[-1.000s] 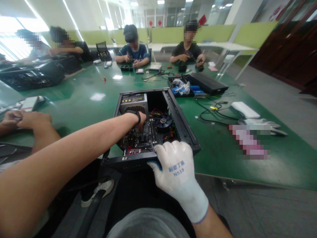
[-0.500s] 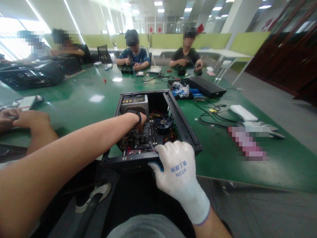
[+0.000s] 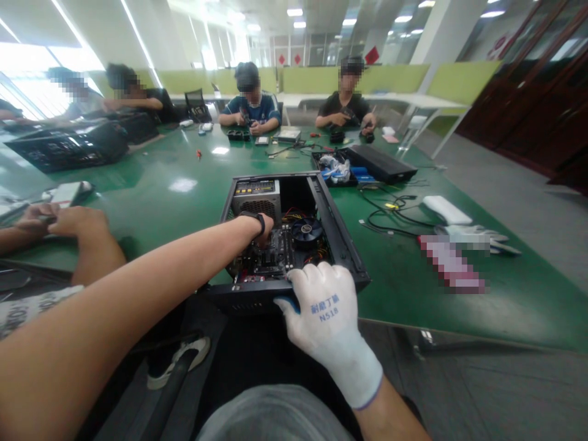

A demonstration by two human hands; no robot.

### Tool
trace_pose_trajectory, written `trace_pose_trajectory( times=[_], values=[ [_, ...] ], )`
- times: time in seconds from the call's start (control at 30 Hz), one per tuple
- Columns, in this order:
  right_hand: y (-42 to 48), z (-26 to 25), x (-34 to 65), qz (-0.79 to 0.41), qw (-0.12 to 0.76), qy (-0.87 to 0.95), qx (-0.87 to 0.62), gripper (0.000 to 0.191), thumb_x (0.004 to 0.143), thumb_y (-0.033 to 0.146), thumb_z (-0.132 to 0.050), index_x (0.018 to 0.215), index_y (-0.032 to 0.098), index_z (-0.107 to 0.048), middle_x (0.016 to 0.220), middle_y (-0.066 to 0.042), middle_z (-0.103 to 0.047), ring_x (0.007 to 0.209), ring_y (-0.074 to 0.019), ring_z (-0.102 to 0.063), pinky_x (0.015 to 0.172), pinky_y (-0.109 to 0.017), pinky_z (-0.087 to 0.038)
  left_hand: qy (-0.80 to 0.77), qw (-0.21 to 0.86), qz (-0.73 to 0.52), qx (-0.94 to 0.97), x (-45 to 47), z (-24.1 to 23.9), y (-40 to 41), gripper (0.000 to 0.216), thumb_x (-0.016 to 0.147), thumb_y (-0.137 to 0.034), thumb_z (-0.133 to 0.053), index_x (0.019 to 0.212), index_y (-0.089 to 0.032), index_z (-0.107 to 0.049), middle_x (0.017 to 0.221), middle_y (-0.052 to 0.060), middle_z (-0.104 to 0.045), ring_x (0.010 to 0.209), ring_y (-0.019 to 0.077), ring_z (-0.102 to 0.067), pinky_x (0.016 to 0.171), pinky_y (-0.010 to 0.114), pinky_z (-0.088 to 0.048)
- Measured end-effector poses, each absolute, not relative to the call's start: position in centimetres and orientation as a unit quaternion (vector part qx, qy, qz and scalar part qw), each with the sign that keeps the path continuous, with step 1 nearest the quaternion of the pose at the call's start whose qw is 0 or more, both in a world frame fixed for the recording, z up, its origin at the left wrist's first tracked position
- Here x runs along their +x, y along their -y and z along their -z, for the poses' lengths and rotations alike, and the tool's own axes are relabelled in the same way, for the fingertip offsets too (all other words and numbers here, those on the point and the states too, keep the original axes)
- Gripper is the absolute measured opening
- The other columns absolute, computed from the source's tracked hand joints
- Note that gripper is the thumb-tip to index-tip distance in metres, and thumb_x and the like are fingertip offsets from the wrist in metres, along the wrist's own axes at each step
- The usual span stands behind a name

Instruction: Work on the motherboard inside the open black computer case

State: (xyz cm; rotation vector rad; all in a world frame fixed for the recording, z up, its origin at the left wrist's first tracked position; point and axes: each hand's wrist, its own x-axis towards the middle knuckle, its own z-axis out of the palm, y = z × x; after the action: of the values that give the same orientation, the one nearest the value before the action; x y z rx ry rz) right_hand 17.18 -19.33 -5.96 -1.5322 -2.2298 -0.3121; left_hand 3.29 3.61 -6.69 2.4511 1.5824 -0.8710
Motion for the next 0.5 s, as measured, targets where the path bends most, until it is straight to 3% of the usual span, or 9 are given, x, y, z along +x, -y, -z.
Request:
trace_pose_trajectory(
  times=[0.3,0.5],
  values=[
    [21.0,5.6,16.5,0.104,0.179,0.791,-0.575,0.033,0.083,0.051,-0.062,0.098,0.021,-0.063,0.084,-0.005,-0.060,0.081,-0.0238,-0.048,0.072,-0.037,-0.021,-0.490,0.022,0.290,0.822,3.7,5.9,-1.4,0.053,0.054,-0.029,-0.085,0.103,-0.011,-0.077,0.107,0.014,-0.075,0.103,0.0304,-0.067,0.096,0.035,-0.051],
    [21.9,5.7,16.7,0.097,0.184,0.795,-0.569,0.033,0.084,0.052,-0.061,0.096,0.021,-0.063,0.083,-0.005,-0.060,0.080,-0.0227,-0.047,0.071,-0.036,-0.020,-0.474,0.002,0.334,0.815,3.4,6.4,-0.8,0.055,0.056,-0.032,-0.084,0.108,-0.017,-0.075,0.108,0.009,-0.075,0.102,0.0256,-0.068,0.094,0.030,-0.052]
  ],
)
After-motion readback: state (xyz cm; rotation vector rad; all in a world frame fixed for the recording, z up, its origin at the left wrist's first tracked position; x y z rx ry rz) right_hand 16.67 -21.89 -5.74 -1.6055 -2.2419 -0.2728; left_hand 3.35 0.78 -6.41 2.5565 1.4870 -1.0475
